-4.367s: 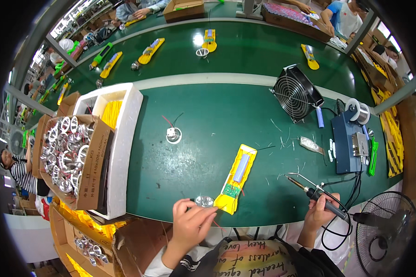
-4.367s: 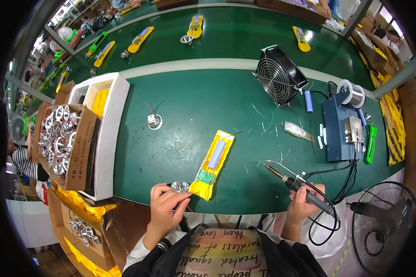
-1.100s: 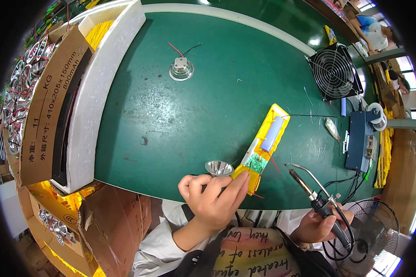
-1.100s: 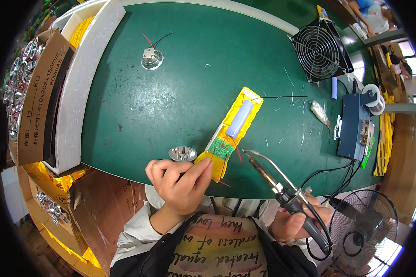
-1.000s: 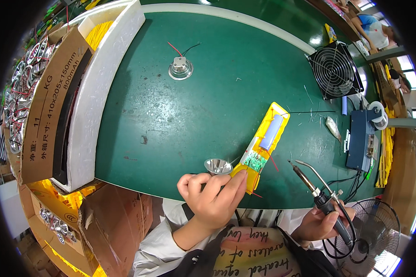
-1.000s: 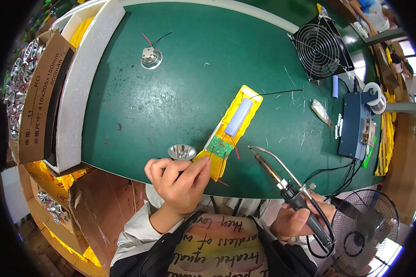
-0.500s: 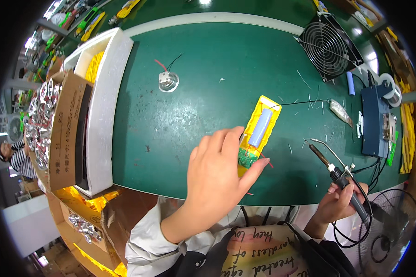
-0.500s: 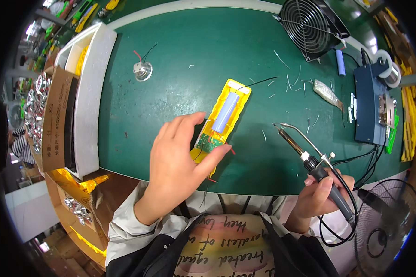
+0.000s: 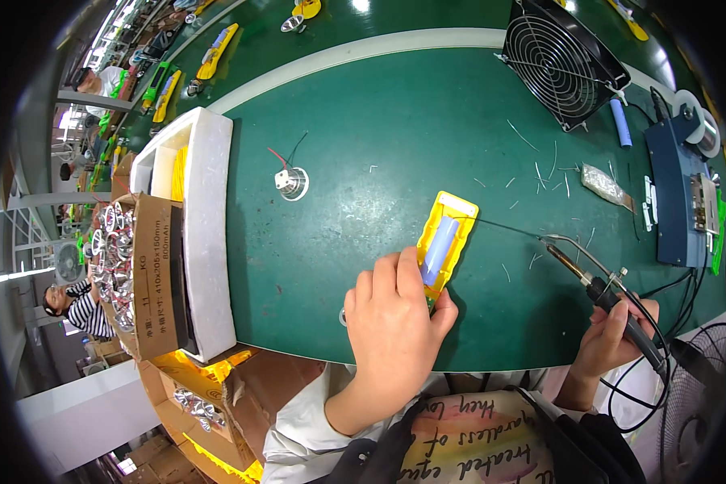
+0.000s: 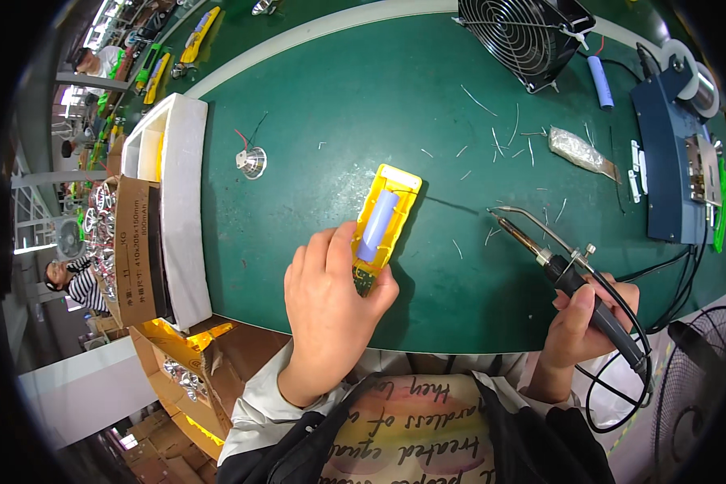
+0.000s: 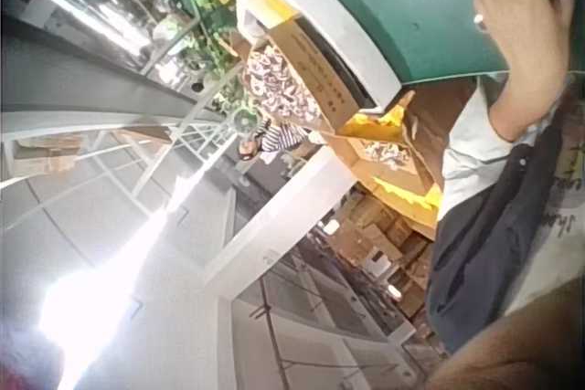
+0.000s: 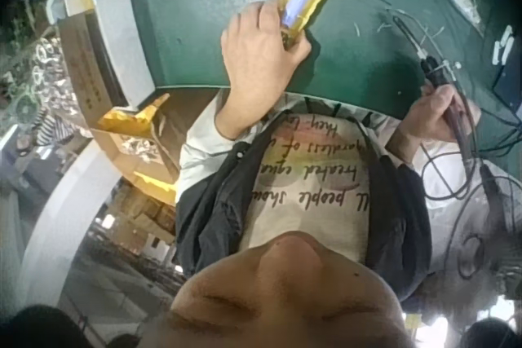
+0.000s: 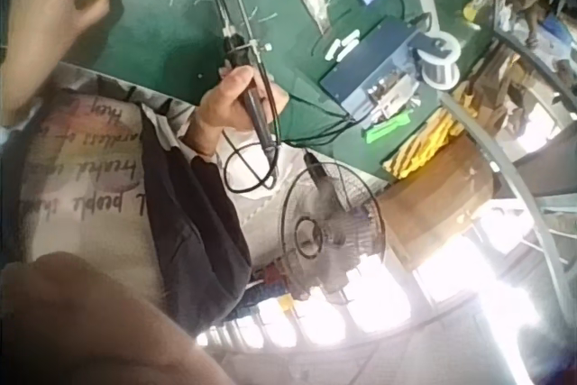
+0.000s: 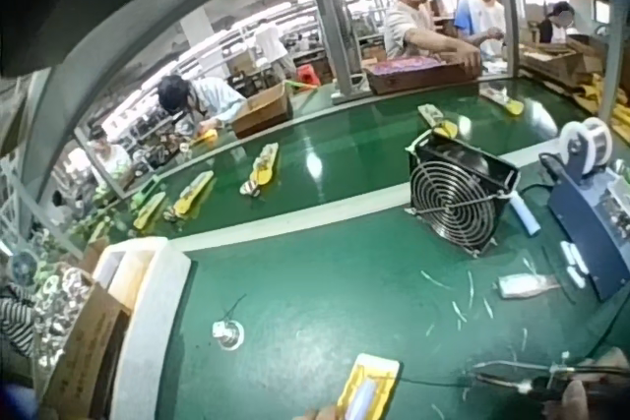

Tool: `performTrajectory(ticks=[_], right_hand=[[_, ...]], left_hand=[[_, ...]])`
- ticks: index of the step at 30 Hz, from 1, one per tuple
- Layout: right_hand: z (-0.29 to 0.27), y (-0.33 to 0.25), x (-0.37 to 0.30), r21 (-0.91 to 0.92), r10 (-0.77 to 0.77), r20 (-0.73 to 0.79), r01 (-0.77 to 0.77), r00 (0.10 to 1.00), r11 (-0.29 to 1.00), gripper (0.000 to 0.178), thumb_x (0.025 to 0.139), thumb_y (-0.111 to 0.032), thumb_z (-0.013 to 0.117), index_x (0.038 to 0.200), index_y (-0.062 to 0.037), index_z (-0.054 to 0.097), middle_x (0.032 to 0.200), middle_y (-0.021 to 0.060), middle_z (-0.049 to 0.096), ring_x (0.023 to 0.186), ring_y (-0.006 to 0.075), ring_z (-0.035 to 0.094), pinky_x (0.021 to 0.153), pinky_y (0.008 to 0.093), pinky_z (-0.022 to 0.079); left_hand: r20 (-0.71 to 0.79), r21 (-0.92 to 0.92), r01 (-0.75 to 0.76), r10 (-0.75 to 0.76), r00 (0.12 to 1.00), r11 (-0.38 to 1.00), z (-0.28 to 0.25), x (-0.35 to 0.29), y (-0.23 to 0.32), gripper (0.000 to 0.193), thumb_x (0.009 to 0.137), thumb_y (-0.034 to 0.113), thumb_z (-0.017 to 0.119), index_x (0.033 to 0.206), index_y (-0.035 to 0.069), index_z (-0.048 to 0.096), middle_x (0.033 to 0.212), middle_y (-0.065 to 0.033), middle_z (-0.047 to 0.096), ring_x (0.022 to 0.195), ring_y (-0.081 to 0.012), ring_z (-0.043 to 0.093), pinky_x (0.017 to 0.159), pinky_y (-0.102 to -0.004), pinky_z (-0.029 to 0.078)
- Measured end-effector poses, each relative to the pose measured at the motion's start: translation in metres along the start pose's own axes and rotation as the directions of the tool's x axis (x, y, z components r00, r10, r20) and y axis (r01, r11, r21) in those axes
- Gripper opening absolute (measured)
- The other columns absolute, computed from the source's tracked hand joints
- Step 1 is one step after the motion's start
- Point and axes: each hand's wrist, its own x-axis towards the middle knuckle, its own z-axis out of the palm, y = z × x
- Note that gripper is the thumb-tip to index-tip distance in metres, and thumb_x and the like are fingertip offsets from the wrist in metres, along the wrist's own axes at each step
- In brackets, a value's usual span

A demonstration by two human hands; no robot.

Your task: The person solders wires to a circuit board using a soldering iron, then assembles the circuit board, wires, and a reflector cone into a yellow plastic housing to build a flashlight unit. Pliers are used to manipulate components during assembly.

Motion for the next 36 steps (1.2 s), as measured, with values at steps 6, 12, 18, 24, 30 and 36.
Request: performTrajectory(ticks=[6, 12, 18, 24, 30, 36], right_hand=[[0.001, 0.002, -0.004, 0.004, -0.003, 0.026, 0.003, 1.000, 1.000, 0.020, 0.077, -0.015, 0.056, 0.077, -0.0007, 0.041, 0.061, 0.0095, 0.048, 0.042, 0.0098, 0.044, 0.039, 0.0185, 0.036], [0.005, 0.000, -0.008, 0.039, 0.092, 0.014, -0.092, 0.996, 0.995, 0.022, 0.077, -0.016, 0.056, 0.078, -0.0007, 0.041, 0.061, 0.0094, 0.048, 0.042, 0.0095, 0.043, 0.040, 0.0183, 0.036], [0.001, 0.002, -0.005, 0.036, 0.058, -0.005, -0.058, 0.998, 0.998, 0.021, 0.076, -0.016, 0.056, 0.078, -0.0006, 0.042, 0.060, 0.0093, 0.047, 0.041, 0.0093, 0.042, 0.039, 0.0184, 0.035], [0.004, 0.002, -0.005, 0.052, 0.055, -0.024, -0.054, 0.998, 0.997, 0.020, 0.076, -0.015, 0.055, 0.078, -0.0005, 0.042, 0.061, 0.0093, 0.047, 0.040, 0.0094, 0.040, 0.038, 0.0183, 0.034], [0.006, -0.002, -0.009, 0.042, 0.078, -0.028, -0.077, 0.997, 0.996, 0.022, 0.076, -0.016, 0.056, 0.078, 0.0000, 0.042, 0.062, 0.0099, 0.048, 0.039, 0.0076, 0.039, 0.037, 0.0161, 0.033], [0.005, 0.000, -0.008, 0.027, 0.086, -0.017, -0.085, 0.996, 0.996, 0.022, 0.076, -0.017, 0.056, 0.078, -0.0002, 0.042, 0.062, 0.0096, 0.048, 0.038, 0.0077, 0.040, 0.036, 0.0159, 0.033]], left_hand=[[-0.103, -0.275, -0.108, 0.082, 0.991, 0.955, -0.018, -0.018, -0.026, 0.034, 0.061, 0.004, 0.064, 0.093, 0.002, 0.055, 0.086, -0.0090, 0.053, 0.070, -0.0253, 0.049, 0.063, -0.0329, 0.040], [-0.070, -0.072, -0.272, 0.267, 0.961, 0.960, -0.025, -0.061, -0.060, 0.026, 0.058, 0.008, 0.065, 0.084, 0.014, 0.064, 0.086, 0.0023, 0.054, 0.074, -0.0168, 0.045, 0.067, -0.0290, 0.036], [-0.024, -0.077, -0.368, 0.368, 0.930, 0.926, -0.026, -0.068, -0.062, 0.028, 0.059, 0.013, 0.066, 0.086, 0.023, 0.063, 0.090, 0.0090, 0.055, 0.077, -0.0132, 0.043, 0.067, -0.0284, 0.032], [-0.051, -0.068, -0.516, 0.514, 0.856, 0.854, -0.017, -0.068, -0.071, 0.015, 0.064, 0.016, 0.065, 0.078, 0.021, 0.061, 0.083, 0.0067, 0.059, 0.076, -0.0128, 0.045, 0.068, -0.0279, 0.032], [-0.383, -0.358, -0.117, -0.031, 0.923, 0.926, 0.009, -0.072, -0.060, 0.013, 0.061, 0.004, 0.062, 0.072, 0.011, 0.059, 0.068, -0.0003, 0.054, 0.070, -0.0196, 0.047, 0.069, -0.0334, 0.036], [-0.449, -0.274, -0.045, -0.087, 0.889, 0.961, 0.022, -0.065, -0.041, 0.013, 0.061, 0.000, 0.061, 0.073, 0.007, 0.060, 0.063, -0.0023, 0.047, 0.067, -0.0196, 0.041, 0.068, -0.0325, 0.035]])
